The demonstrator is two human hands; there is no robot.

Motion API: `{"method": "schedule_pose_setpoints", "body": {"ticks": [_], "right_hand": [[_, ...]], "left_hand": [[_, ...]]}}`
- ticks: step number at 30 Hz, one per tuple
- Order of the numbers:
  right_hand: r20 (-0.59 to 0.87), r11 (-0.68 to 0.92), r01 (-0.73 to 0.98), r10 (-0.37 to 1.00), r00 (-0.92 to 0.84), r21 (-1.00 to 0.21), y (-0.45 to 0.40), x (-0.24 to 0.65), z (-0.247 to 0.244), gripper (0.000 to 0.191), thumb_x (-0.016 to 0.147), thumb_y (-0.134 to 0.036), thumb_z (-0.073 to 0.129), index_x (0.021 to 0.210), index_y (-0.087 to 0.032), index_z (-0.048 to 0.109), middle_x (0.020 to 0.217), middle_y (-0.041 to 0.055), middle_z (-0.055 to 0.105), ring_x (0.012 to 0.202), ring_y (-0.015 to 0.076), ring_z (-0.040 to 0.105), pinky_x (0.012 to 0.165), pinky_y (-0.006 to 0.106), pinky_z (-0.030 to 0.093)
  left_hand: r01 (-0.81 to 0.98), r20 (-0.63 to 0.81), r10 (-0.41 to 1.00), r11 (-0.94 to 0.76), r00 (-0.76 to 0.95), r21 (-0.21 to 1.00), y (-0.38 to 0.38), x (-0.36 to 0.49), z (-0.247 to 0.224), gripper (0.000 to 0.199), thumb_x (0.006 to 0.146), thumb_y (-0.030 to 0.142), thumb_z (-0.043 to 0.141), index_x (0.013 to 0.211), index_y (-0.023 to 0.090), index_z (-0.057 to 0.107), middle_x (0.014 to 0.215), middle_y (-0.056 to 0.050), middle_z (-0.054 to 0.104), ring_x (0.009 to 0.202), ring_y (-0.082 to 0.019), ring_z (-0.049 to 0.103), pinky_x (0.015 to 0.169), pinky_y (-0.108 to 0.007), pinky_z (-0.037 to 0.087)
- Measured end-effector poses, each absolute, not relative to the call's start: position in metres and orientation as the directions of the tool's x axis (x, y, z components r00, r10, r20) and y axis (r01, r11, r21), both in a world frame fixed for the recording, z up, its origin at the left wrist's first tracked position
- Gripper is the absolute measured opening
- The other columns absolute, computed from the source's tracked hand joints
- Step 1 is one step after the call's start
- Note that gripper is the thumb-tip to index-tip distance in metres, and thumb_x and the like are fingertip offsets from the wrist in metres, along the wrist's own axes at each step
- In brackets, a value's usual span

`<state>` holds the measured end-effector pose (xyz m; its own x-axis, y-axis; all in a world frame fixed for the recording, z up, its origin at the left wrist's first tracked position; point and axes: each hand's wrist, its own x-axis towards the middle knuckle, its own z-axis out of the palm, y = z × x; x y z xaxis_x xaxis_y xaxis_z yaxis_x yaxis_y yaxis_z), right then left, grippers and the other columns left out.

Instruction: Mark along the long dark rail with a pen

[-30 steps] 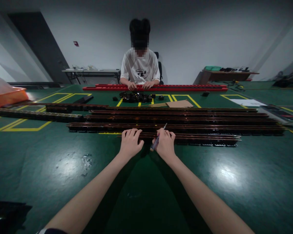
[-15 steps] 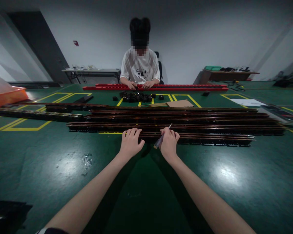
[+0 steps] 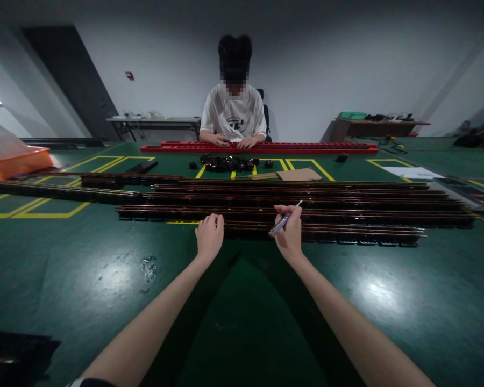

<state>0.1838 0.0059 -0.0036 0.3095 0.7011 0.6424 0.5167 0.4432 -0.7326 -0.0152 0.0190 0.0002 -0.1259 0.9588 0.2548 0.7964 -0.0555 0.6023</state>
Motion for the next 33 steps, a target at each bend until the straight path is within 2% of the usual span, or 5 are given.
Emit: {"method": "schedule_pose_setpoints", "body": {"ticks": [3, 7, 11, 15, 33], "right_hand": [[0.615, 0.494, 0.377, 0.705, 0.354, -0.783, 0.016, 0.192, 0.008, 0.016, 0.088, -0.036, 0.048, 0.093, -0.025, 0.039, 0.099, 0.01, 0.066, 0.092, 0.0227, 0.064, 0.084, 0.041, 0.047], [0.494, 0.467, 0.189, 0.86, 0.132, -0.864, 0.027, 0.198, 0.03, 0.039, 0.086, -0.06, 0.049, 0.096, -0.023, 0.051, 0.083, 0.0056, 0.068, 0.078, 0.0204, 0.065, 0.079, 0.038, 0.051], [0.395, 0.388, 0.206, 0.918, -0.003, -0.899, 0.035, 0.197, 0.05, 0.059, 0.079, -0.075, 0.047, 0.084, -0.019, 0.066, 0.068, 0.003, 0.061, 0.066, 0.018, 0.06, 0.068, 0.033, 0.05], [0.348, 0.341, 0.204, 0.937, -0.003, -0.918, 0.04, 0.188, 0.05, 0.06, 0.079, -0.075, 0.046, 0.071, -0.018, 0.065, 0.054, -0.0018, 0.05, 0.055, 0.0144, 0.053, 0.061, 0.03, 0.047], [0.317, 0.321, 0.138, 0.947, -0.052, -0.937, 0.037, 0.174, 0.027, 0.022, 0.074, -0.04, 0.068, 0.074, -0.019, 0.062, 0.062, 0.0008, 0.066, 0.063, 0.0178, 0.064, 0.071, 0.035, 0.052]], "left_hand": [[0.814, 0.18, 0.972, 0.019, -0.151, 0.58, 0.018, -0.015, 0.004, 0.037, 0.097, 0.037, 0.028, 0.083, 0.02, 0.059, 0.101, -0.009, 0.067, 0.102, -0.028, 0.057, 0.093, -0.045, 0.04], [0.821, 0.131, 0.983, 0.031, -0.128, 0.57, 0.019, -0.013, 0.006, 0.038, 0.097, 0.039, 0.03, 0.082, 0.021, 0.059, 0.094, -0.008, 0.068, 0.103, -0.027, 0.057, 0.097, -0.045, 0.036], [0.815, 0.11, 0.989, 0.021, -0.103, 0.578, 0.021, -0.013, 0.005, 0.036, 0.097, 0.037, 0.029, 0.089, 0.022, 0.06, 0.093, -0.007, 0.068, 0.102, -0.026, 0.057, 0.097, -0.045, 0.035], [0.806, 0.127, 0.988, -0.009, -0.082, 0.592, 0.022, -0.014, 0.003, 0.036, 0.097, 0.036, 0.029, 0.086, 0.022, 0.06, 0.091, -0.006, 0.068, 0.1, -0.025, 0.057, 0.097, -0.044, 0.036], [0.814, 0.159, 0.986, -0.127, 0.043, 0.567, 0.023, -0.012, 0.002, 0.036, 0.098, 0.035, 0.029, 0.089, 0.022, 0.061, 0.088, -0.005, 0.067, 0.097, -0.025, 0.059, 0.093, -0.043, 0.039]]}}
